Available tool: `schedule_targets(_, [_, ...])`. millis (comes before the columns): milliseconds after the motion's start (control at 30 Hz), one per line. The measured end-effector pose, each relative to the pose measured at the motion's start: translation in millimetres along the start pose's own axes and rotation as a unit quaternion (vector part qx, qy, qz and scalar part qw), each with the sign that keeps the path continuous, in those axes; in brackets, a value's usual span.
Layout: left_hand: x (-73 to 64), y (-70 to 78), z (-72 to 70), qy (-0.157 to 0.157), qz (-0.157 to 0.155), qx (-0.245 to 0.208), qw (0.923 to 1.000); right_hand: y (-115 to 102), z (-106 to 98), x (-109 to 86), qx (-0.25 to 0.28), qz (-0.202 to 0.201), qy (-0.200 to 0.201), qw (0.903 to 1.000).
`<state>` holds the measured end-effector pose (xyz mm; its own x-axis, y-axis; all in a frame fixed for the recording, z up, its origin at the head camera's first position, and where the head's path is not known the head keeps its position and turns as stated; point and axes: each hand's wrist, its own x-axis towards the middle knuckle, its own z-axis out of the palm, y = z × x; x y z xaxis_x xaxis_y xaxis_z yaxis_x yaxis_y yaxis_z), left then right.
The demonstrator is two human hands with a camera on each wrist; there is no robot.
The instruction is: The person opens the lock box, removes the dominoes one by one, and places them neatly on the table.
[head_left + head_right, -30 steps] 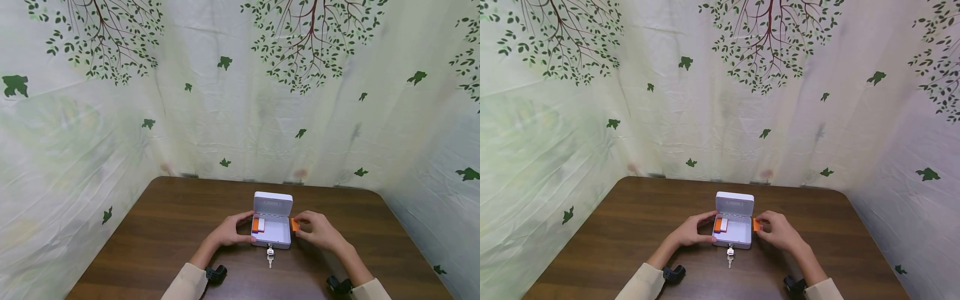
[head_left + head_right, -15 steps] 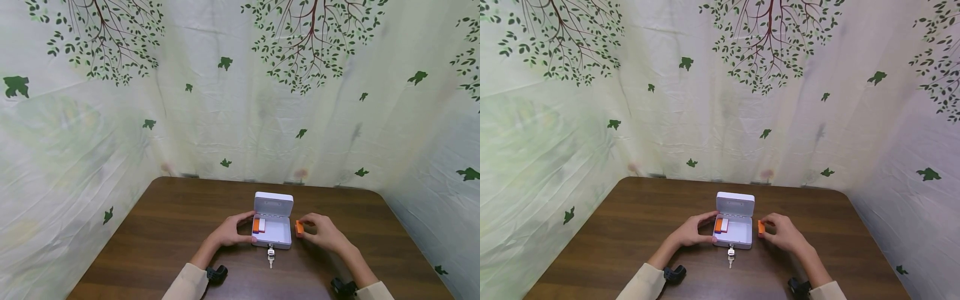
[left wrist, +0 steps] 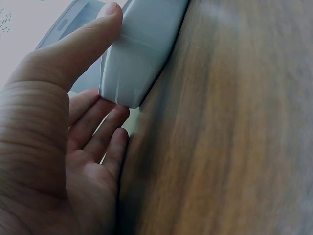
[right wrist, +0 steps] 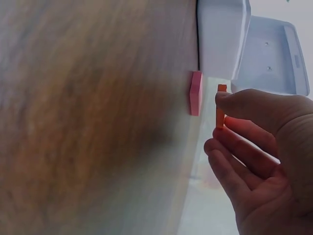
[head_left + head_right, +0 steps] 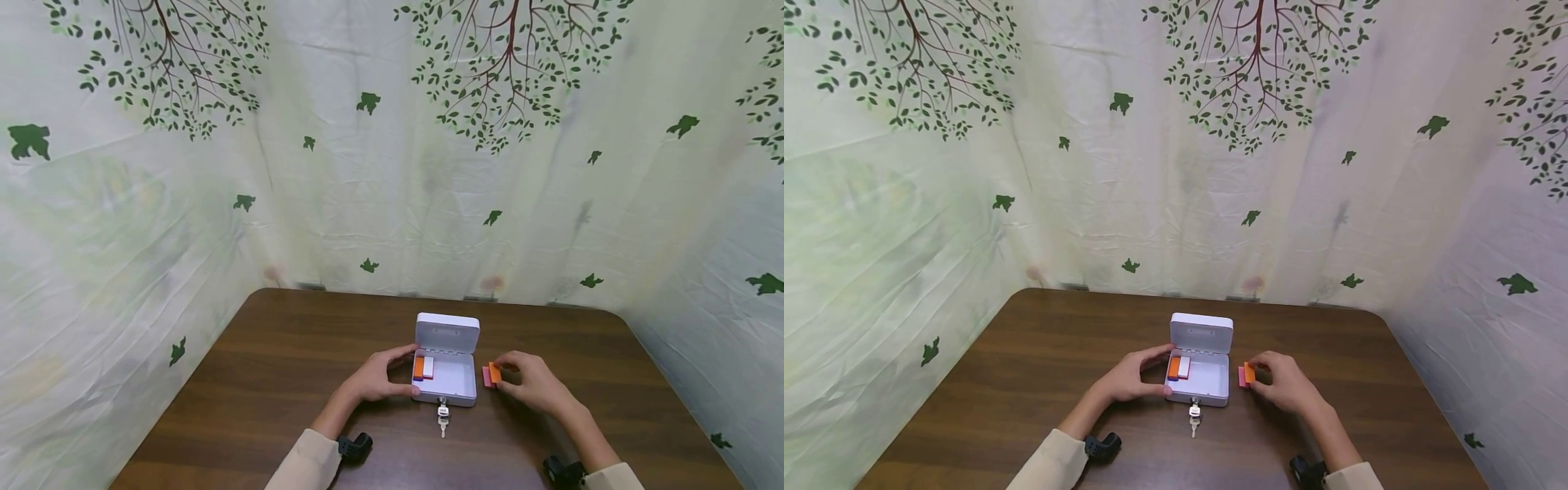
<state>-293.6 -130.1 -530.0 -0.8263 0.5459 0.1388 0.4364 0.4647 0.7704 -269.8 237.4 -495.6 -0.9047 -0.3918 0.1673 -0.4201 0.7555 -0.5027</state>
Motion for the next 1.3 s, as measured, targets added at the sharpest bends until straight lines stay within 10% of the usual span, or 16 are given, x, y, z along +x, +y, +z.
schedule_targets(1300, [2.1,-1.7,-0.5,-0.001,-0.003,-0.001,1.0,15.7,4.0,-3.6,0.008,0.058,-0.011,0.9982])
